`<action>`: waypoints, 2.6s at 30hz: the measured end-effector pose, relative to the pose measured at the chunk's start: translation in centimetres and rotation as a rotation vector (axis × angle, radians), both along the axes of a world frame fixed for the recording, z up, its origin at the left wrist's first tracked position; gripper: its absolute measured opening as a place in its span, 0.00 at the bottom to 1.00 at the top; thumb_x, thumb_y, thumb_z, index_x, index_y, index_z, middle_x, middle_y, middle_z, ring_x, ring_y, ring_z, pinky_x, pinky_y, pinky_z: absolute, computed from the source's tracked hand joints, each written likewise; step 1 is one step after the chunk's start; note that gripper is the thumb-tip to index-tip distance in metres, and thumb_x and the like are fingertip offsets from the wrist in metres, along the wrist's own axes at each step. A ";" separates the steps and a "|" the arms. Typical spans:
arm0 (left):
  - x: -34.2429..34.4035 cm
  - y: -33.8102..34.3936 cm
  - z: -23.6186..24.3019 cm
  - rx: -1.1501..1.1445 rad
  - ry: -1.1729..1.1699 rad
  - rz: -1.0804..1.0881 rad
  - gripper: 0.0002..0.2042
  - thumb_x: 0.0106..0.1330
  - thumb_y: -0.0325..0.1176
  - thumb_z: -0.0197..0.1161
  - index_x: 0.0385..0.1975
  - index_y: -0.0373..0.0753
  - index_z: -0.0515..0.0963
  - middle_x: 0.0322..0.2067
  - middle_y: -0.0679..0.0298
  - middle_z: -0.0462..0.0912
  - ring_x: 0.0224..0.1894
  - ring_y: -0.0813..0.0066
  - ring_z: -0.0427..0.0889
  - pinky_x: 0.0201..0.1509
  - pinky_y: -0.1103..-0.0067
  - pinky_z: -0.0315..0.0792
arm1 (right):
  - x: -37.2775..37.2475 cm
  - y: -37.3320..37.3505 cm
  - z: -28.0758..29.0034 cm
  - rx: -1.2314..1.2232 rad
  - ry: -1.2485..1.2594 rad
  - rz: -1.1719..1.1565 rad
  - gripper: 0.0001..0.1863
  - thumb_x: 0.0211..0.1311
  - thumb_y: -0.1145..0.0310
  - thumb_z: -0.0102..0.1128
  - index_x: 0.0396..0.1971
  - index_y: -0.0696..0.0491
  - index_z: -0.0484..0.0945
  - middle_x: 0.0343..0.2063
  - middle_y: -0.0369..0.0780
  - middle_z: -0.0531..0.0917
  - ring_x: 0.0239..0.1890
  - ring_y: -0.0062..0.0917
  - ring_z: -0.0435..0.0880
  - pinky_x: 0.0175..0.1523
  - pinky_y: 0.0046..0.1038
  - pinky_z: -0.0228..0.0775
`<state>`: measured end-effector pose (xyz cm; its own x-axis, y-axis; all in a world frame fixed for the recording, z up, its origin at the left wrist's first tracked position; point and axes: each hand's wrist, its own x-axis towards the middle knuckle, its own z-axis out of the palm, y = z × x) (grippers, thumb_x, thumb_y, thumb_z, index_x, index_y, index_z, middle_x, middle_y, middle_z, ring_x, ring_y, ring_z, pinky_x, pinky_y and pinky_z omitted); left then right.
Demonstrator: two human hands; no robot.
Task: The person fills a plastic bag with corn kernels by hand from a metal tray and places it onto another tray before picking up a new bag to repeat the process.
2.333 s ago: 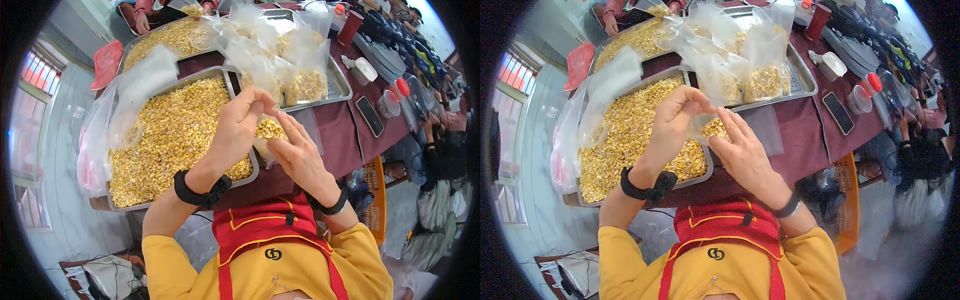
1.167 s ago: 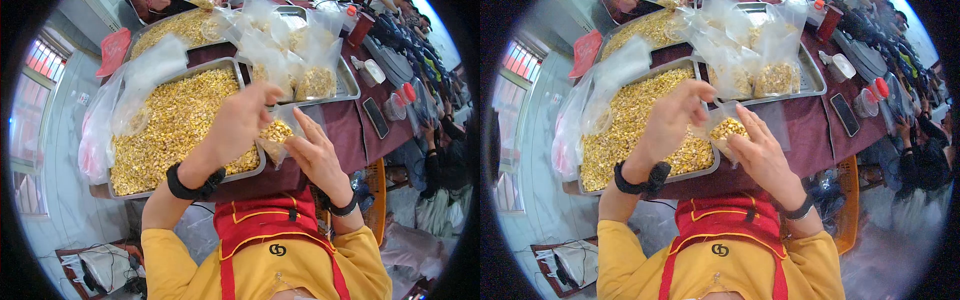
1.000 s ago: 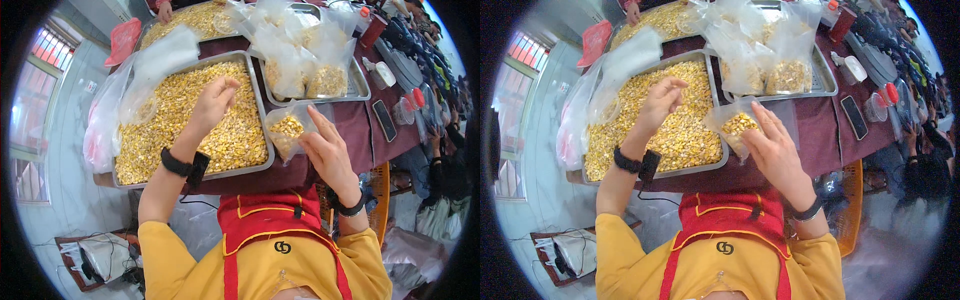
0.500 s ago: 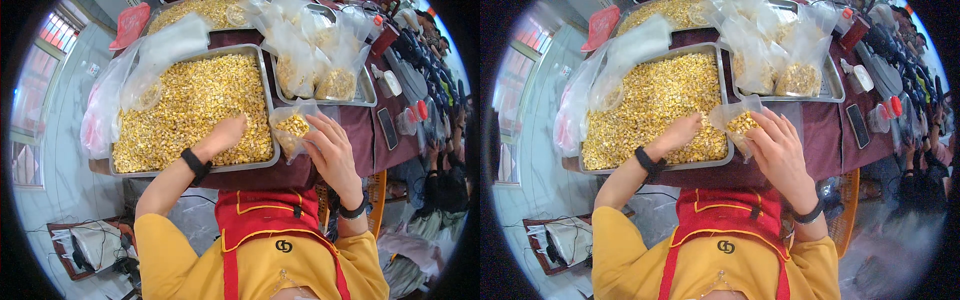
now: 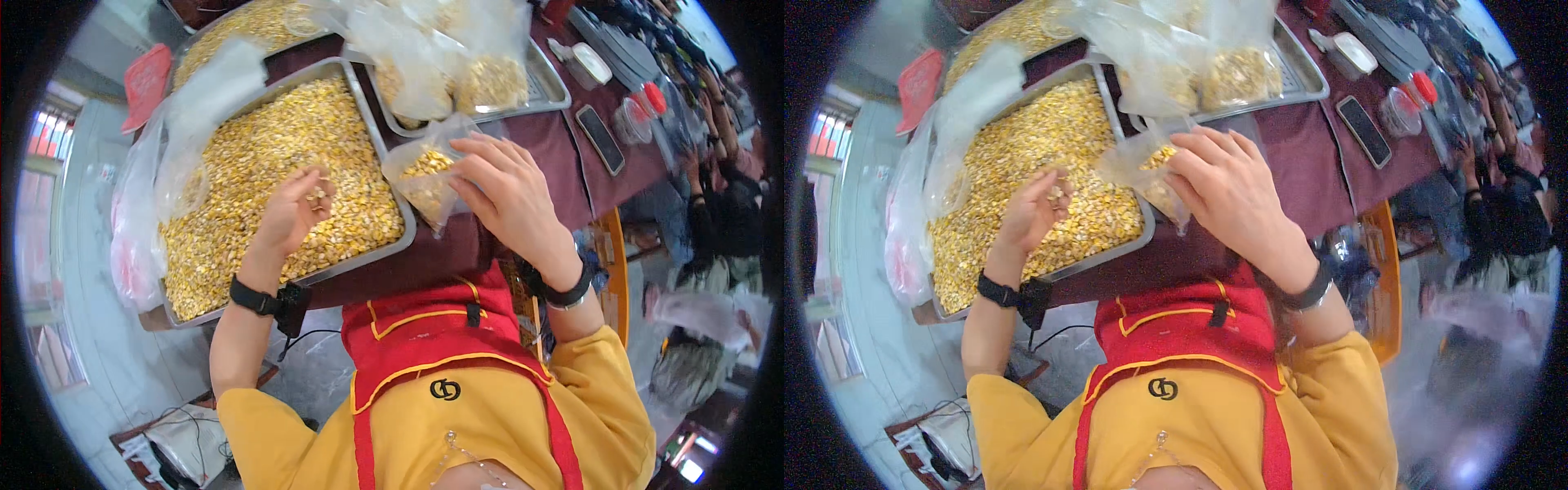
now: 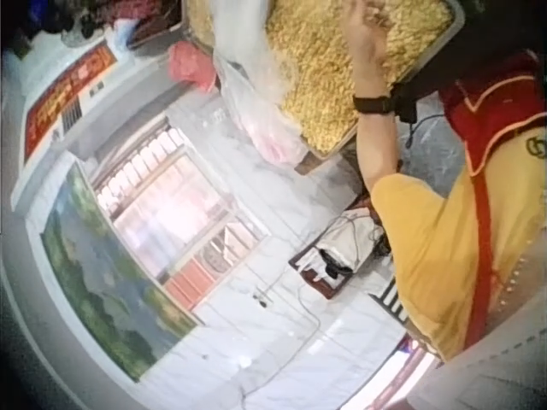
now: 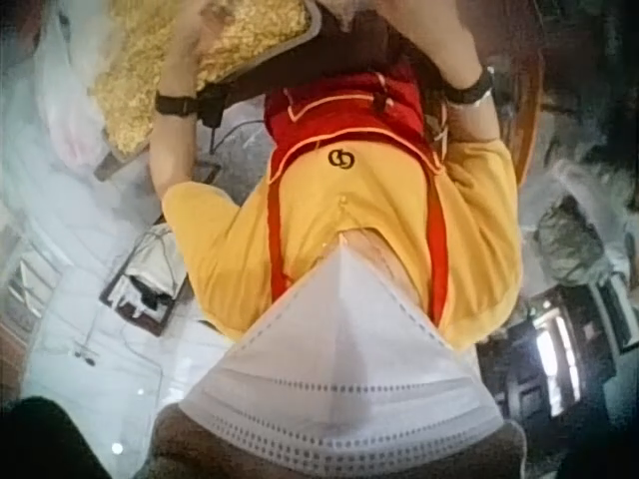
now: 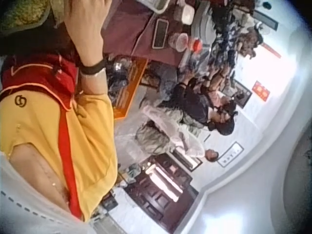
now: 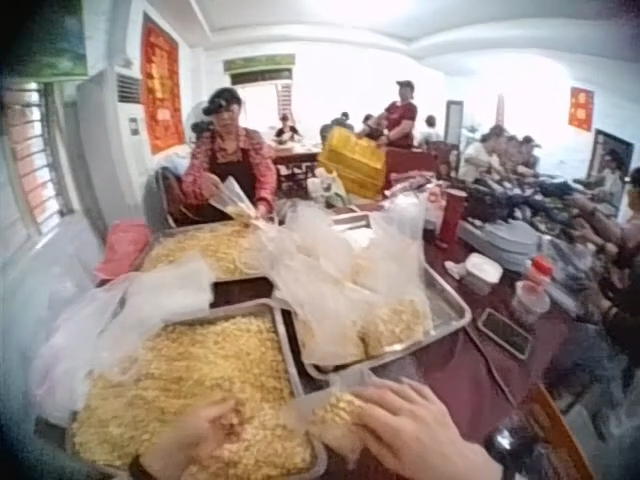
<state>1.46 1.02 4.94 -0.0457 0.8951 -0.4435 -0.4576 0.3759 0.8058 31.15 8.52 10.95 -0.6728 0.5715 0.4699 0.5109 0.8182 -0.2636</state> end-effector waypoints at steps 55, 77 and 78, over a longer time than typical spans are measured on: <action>11.8 6.2 9.5 0.431 0.018 -0.020 0.10 0.69 0.32 0.48 0.42 0.35 0.75 0.16 0.72 0.68 0.19 0.87 0.65 0.24 0.87 0.59 | 0.2 -1.2 0.3 -0.043 -0.040 0.056 0.06 0.54 0.67 0.61 0.32 0.48 0.77 0.48 0.37 0.77 0.55 0.33 0.73 0.59 0.45 0.61; 3.0 5.2 7.2 0.289 0.199 0.215 0.09 0.68 0.31 0.50 0.43 0.39 0.75 0.23 0.73 0.70 0.24 0.84 0.68 0.32 0.81 0.66 | -0.4 -1.8 -0.2 -0.035 0.008 0.070 0.08 0.52 0.66 0.61 0.32 0.48 0.76 0.46 0.36 0.78 0.55 0.32 0.73 0.59 0.46 0.60; 1.0 5.2 5.5 0.131 0.361 0.256 0.10 0.66 0.30 0.51 0.43 0.40 0.76 0.26 0.73 0.74 0.26 0.84 0.71 0.34 0.81 0.67 | -0.4 -2.1 0.2 -0.033 -0.012 0.038 0.07 0.53 0.66 0.61 0.32 0.49 0.76 0.46 0.36 0.78 0.54 0.32 0.73 0.59 0.45 0.60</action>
